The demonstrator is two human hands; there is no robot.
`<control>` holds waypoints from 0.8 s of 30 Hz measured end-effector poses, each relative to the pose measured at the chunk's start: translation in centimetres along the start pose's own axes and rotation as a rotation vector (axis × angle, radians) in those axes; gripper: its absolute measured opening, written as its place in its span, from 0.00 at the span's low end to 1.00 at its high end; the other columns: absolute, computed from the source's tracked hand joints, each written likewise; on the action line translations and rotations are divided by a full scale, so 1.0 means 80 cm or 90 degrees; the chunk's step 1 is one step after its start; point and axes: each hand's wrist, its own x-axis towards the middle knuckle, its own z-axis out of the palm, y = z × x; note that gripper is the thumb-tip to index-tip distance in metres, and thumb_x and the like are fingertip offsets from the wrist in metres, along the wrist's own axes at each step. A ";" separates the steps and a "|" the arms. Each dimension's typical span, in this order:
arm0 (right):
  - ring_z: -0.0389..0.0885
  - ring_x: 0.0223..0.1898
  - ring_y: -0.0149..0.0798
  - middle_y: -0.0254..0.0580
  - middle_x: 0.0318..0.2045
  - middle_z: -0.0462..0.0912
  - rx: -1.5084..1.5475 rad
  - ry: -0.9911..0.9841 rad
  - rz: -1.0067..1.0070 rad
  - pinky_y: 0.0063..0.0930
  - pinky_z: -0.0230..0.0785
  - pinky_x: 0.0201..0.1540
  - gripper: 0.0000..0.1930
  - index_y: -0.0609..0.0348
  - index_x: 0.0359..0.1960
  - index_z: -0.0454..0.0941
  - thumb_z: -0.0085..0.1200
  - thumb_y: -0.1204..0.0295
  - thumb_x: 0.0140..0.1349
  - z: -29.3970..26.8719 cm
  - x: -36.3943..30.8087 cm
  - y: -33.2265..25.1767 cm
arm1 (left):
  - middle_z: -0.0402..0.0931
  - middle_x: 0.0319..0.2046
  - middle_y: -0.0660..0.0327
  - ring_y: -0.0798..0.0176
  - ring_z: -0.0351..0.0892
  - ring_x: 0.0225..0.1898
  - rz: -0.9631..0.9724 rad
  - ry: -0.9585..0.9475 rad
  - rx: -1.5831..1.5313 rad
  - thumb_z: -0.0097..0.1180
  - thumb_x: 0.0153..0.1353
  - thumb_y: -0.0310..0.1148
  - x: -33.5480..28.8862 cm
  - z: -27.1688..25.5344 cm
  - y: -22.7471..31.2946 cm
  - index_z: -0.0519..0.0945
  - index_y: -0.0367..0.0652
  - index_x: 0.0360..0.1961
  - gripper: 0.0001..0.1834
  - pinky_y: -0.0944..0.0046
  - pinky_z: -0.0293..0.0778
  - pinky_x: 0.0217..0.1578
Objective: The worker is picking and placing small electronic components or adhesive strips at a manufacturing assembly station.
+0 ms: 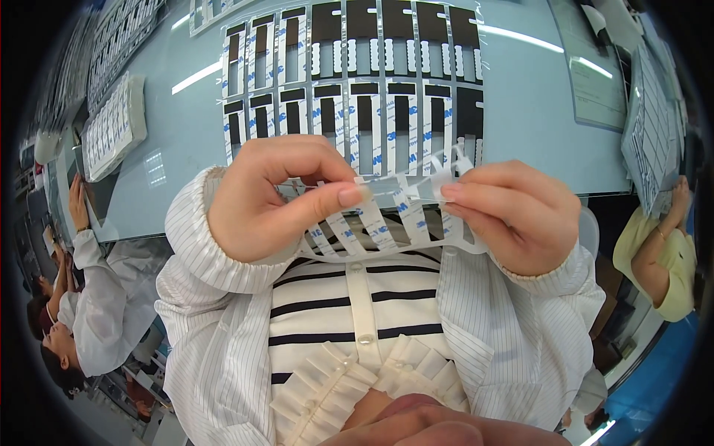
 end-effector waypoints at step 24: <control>0.71 0.18 0.21 0.45 0.31 0.82 0.321 0.273 0.295 0.12 0.62 0.21 0.09 0.66 0.42 0.79 0.57 0.78 0.59 -0.084 -0.042 0.039 | 0.70 0.16 0.62 0.61 0.69 0.17 0.289 0.087 0.412 0.68 0.49 0.33 0.039 0.057 0.001 0.77 0.41 0.22 0.10 0.62 0.64 0.22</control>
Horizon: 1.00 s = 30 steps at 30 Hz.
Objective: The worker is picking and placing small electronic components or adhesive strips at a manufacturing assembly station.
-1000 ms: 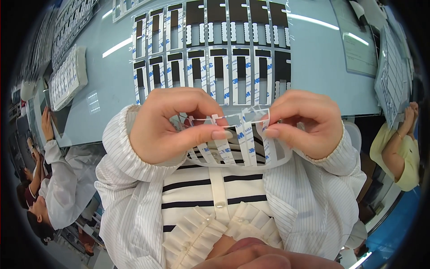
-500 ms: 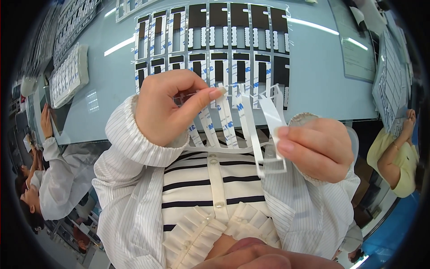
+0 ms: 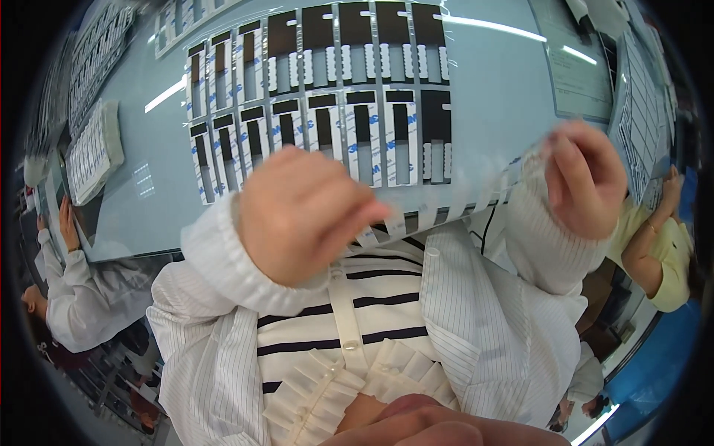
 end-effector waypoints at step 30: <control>0.71 0.17 0.19 0.35 0.26 0.83 -0.093 -0.068 0.219 0.13 0.61 0.18 0.10 0.65 0.38 0.82 0.61 0.72 0.58 0.047 0.032 0.043 | 0.81 0.44 0.60 0.63 0.73 0.30 0.109 -0.096 0.147 0.64 0.49 0.40 -0.002 0.038 0.021 0.73 0.43 0.21 0.14 0.65 0.63 0.30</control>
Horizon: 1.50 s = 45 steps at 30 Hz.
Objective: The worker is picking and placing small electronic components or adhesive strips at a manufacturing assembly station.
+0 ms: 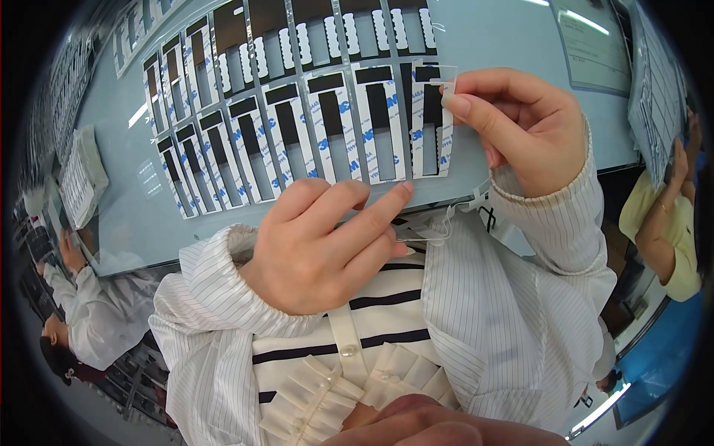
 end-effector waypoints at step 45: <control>0.68 0.18 0.16 0.36 0.30 0.83 -0.104 0.030 -0.053 0.10 0.57 0.17 0.08 0.65 0.40 0.81 0.60 0.77 0.59 0.008 -0.001 0.007 | 0.80 0.48 0.64 0.63 0.70 0.35 0.036 -0.010 0.088 0.59 0.55 0.42 0.000 0.009 -0.001 0.70 0.46 0.20 0.15 0.68 0.62 0.32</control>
